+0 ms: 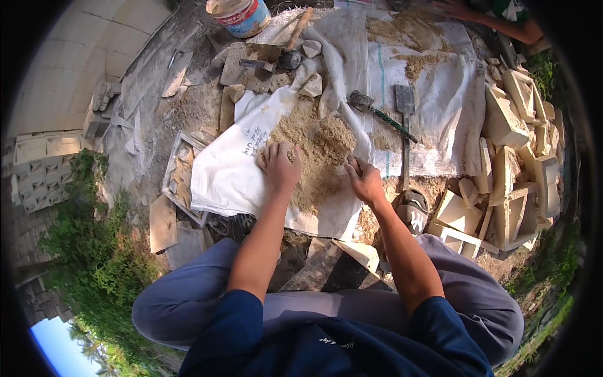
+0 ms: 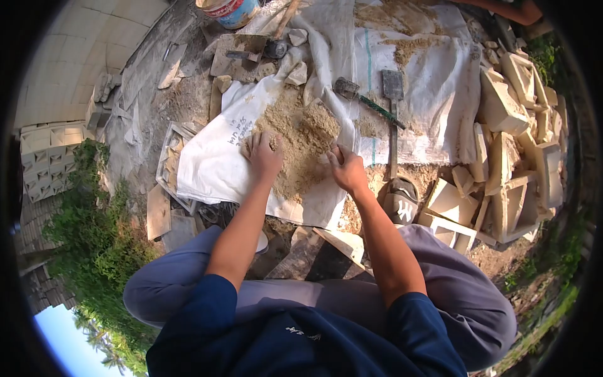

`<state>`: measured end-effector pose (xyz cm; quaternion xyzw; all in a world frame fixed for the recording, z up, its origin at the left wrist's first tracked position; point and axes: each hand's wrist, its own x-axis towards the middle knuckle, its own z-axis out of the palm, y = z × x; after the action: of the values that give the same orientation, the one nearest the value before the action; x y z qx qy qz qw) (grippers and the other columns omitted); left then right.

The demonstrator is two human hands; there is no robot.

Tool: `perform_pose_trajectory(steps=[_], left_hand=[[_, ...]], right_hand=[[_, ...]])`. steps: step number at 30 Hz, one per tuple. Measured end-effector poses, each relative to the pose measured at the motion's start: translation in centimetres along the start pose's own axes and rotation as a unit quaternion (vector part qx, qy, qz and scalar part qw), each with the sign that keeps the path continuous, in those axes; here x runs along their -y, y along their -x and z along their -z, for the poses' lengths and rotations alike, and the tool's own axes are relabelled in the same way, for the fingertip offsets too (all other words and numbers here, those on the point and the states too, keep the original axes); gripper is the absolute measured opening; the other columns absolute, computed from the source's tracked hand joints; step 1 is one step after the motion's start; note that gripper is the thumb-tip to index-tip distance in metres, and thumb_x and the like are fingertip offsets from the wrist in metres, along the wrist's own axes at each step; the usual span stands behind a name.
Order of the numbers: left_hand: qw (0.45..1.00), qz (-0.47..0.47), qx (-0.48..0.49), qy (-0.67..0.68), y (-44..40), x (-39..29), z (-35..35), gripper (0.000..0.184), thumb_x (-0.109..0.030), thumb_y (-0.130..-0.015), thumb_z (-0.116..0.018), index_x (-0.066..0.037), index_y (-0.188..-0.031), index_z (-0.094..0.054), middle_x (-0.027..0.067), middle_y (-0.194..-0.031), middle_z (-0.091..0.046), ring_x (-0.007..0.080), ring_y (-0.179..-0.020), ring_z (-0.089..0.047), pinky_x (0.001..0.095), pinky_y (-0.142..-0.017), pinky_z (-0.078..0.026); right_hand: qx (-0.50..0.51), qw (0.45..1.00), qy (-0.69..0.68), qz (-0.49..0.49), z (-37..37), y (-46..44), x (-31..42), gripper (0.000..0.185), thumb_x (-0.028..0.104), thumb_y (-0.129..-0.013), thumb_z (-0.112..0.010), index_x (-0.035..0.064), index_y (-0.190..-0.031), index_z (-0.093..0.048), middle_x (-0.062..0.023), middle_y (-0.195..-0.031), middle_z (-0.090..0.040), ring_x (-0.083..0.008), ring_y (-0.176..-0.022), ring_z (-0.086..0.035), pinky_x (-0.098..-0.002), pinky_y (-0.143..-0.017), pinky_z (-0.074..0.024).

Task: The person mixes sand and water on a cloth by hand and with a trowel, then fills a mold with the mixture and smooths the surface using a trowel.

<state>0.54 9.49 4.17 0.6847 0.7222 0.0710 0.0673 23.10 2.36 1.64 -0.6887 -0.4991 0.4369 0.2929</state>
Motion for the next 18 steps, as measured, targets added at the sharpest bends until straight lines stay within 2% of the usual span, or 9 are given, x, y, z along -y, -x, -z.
perform_pose_trajectory(steps=[1, 2, 3, 4, 5, 6, 8, 14, 18], left_hand=[[0.998, -0.049, -0.037, -0.012, 0.4, -0.8, -0.1, 0.044, -0.04, -0.094, -0.066, -0.006, -0.121, -0.067, 0.0192, -0.132, -0.063, 0.0363, -0.126, -0.055, 0.0492, -0.109, -0.038], [0.998, -0.05, -0.036, -0.013, 0.6, -1.4, -0.6, 0.044, -0.04, -0.094, -0.066, -0.006, -0.121, -0.067, 0.0192, -0.132, -0.063, 0.0363, -0.126, -0.055, 0.0492, -0.109, -0.038], [0.987, -0.14, -0.033, 0.074, 0.9, -1.6, -1.8, 0.05, -0.039, -0.092, -0.068, -0.005, -0.128, -0.063, 0.0188, -0.139, -0.057, 0.0377, -0.135, -0.046, 0.0503, -0.112, -0.036], [0.96, -0.227, -0.03, 0.16, 1.1, -2.3, -2.4, 0.057, -0.037, -0.091, -0.07, -0.005, -0.136, -0.058, 0.0184, -0.147, -0.05, 0.039, -0.145, -0.036, 0.0513, -0.115, -0.034], [0.96, -0.228, -0.029, 0.16, 1.5, -3.1, -3.0, 0.057, -0.037, -0.091, -0.07, -0.005, -0.136, -0.058, 0.0184, -0.147, -0.05, 0.039, -0.145, -0.036, 0.0513, -0.115, -0.034], [0.955, -0.245, -0.014, 0.17, 1.8, -4.2, -3.5, 0.059, -0.034, -0.089, -0.073, -0.005, -0.138, -0.057, 0.019, -0.148, -0.05, 0.0401, -0.146, -0.034, 0.0508, -0.117, -0.032], [0.949, -0.25, 0.002, 0.19, 2.0, -5.8, -4.2, 0.058, -0.026, -0.089, -0.07, -0.005, -0.141, -0.055, 0.0166, -0.151, -0.048, 0.0384, -0.148, -0.034, 0.05, -0.12, -0.031], [0.942, -0.305, 0.077, 0.117, 2.8, -2.3, -7.1, 0.048, -0.003, -0.089, -0.057, -0.008, -0.137, -0.06, 0.0155, -0.146, -0.053, 0.0321, -0.141, -0.044, 0.0414, -0.117, -0.038], [0.941, -0.295, 0.085, 0.139, 3.5, -0.6, -5.1, 0.046, -0.001, -0.09, -0.056, -0.007, -0.135, -0.062, 0.0169, -0.138, -0.059, 0.0335, -0.132, -0.053, 0.0408, -0.111, -0.044]], right_hand=[[-0.016, 0.999, -0.027, -0.016, 0.7, 0.1, 0.6, 0.042, 0.031, -0.098, -0.064, -0.0021, -0.124, -0.065, -0.0279, -0.089, -0.07, -0.0423, -0.081, -0.068, -0.0432, -0.077, -0.0536], [-0.032, 0.998, -0.054, -0.032, 1.1, 0.1, 1.1, 0.042, 0.03, -0.097, -0.065, -0.0025, -0.123, -0.065, -0.0307, -0.097, -0.069, -0.0463, -0.093, -0.068, -0.044, -0.085, -0.0529], [-0.031, 0.997, -0.055, -0.033, 0.9, 0.0, 0.4, 0.042, 0.03, -0.097, -0.065, -0.0025, -0.123, -0.065, -0.0307, -0.097, -0.069, -0.0463, -0.093, -0.068, -0.044, -0.085, -0.0529], [-0.043, 0.997, -0.06, -0.029, 0.7, -0.2, -0.5, 0.044, 0.031, -0.097, -0.065, -0.0043, -0.123, -0.065, -0.0285, -0.092, -0.069, -0.0355, -0.084, -0.067, -0.0415, -0.08, -0.0525], [-0.055, 0.996, -0.065, -0.024, 0.5, -0.4, -1.5, 0.045, 0.032, -0.098, -0.065, -0.0061, -0.122, -0.065, -0.0263, -0.086, -0.069, -0.0248, -0.075, -0.065, -0.0389, -0.075, -0.0522], [-0.056, 0.996, -0.065, -0.025, 0.6, -0.5, -1.5, 0.045, 0.032, -0.098, -0.065, -0.0061, -0.122, -0.065, -0.0263, -0.086, -0.069, -0.0248, -0.075, -0.065, -0.0389, -0.075, -0.0522], [-0.04, 0.997, -0.054, -0.04, 0.6, -0.4, -1.7, 0.044, 0.033, -0.096, -0.065, -0.0013, -0.124, -0.066, -0.0312, -0.1, -0.069, -0.047, -0.098, -0.068, -0.0454, -0.086, -0.0532], [-0.043, 0.996, -0.059, -0.049, 0.7, -0.7, -1.6, 0.043, 0.032, -0.096, -0.064, -0.0012, -0.122, -0.067, -0.0324, -0.1, -0.068, -0.0485, -0.098, -0.067, -0.0479, -0.086, -0.0526], [-0.04, 0.996, -0.059, -0.056, 0.6, -0.7, -1.8, 0.042, 0.033, -0.096, -0.064, -0.0005, -0.122, -0.067, -0.0329, -0.1, -0.068, -0.0491, -0.098, -0.066, -0.0489, -0.085, -0.0525]])
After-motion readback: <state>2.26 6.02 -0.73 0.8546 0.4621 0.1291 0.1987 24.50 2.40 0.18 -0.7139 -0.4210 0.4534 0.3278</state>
